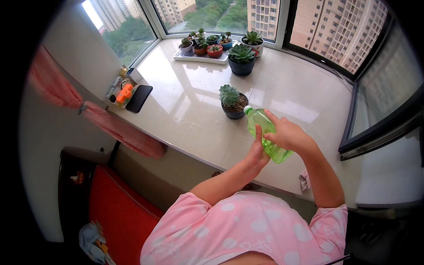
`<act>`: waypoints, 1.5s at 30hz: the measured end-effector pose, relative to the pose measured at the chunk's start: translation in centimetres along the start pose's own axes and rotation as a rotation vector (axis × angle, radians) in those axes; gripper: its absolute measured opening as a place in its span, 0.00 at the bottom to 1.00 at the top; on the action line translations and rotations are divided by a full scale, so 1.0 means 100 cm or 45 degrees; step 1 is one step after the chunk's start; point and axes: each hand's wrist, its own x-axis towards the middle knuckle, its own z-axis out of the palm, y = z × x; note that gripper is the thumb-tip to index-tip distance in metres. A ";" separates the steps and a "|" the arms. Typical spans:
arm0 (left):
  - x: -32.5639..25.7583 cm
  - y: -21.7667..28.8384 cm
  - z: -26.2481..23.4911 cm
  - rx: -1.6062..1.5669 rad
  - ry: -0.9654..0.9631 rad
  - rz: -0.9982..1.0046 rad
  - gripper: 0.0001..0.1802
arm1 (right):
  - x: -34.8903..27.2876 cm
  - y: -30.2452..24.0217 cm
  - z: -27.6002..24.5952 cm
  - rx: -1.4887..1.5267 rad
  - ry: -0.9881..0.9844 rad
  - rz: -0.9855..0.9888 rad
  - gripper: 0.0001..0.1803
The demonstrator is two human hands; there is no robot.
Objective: The person pours water from a green plastic bottle into several potted succulent plants on a windowsill and then wipes the windowsill surface with a cloth.
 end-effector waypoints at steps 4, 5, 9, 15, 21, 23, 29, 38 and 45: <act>-0.003 0.001 0.000 0.021 -0.028 0.024 0.51 | -0.005 -0.006 -0.002 0.027 0.005 -0.006 0.45; -0.003 0.001 -0.001 0.029 -0.030 0.025 0.52 | -0.005 -0.005 -0.001 0.026 0.007 -0.010 0.45; -0.005 -0.001 -0.001 0.040 -0.042 0.011 0.52 | -0.002 -0.001 0.007 -0.047 0.042 -0.043 0.44; -0.007 -0.004 0.001 0.044 0.012 0.010 0.52 | -0.009 -0.003 0.004 -0.044 0.049 -0.025 0.45; -0.004 -0.003 0.007 0.027 0.005 -0.007 0.52 | -0.010 0.004 0.003 -0.046 0.082 -0.018 0.44; -0.002 -0.004 0.005 -0.055 -0.006 -0.001 0.47 | -0.010 0.005 0.002 -0.041 0.082 -0.014 0.44; 0.007 -0.006 0.004 -0.060 -0.035 -0.009 0.46 | -0.012 0.007 -0.003 -0.021 0.081 0.006 0.44; 0.014 -0.001 0.009 -0.042 -0.078 0.033 0.44 | -0.009 0.006 -0.007 -0.053 0.124 0.029 0.43; 0.019 0.001 0.010 -0.057 -0.076 0.010 0.44 | -0.009 0.005 -0.011 -0.070 0.167 0.034 0.44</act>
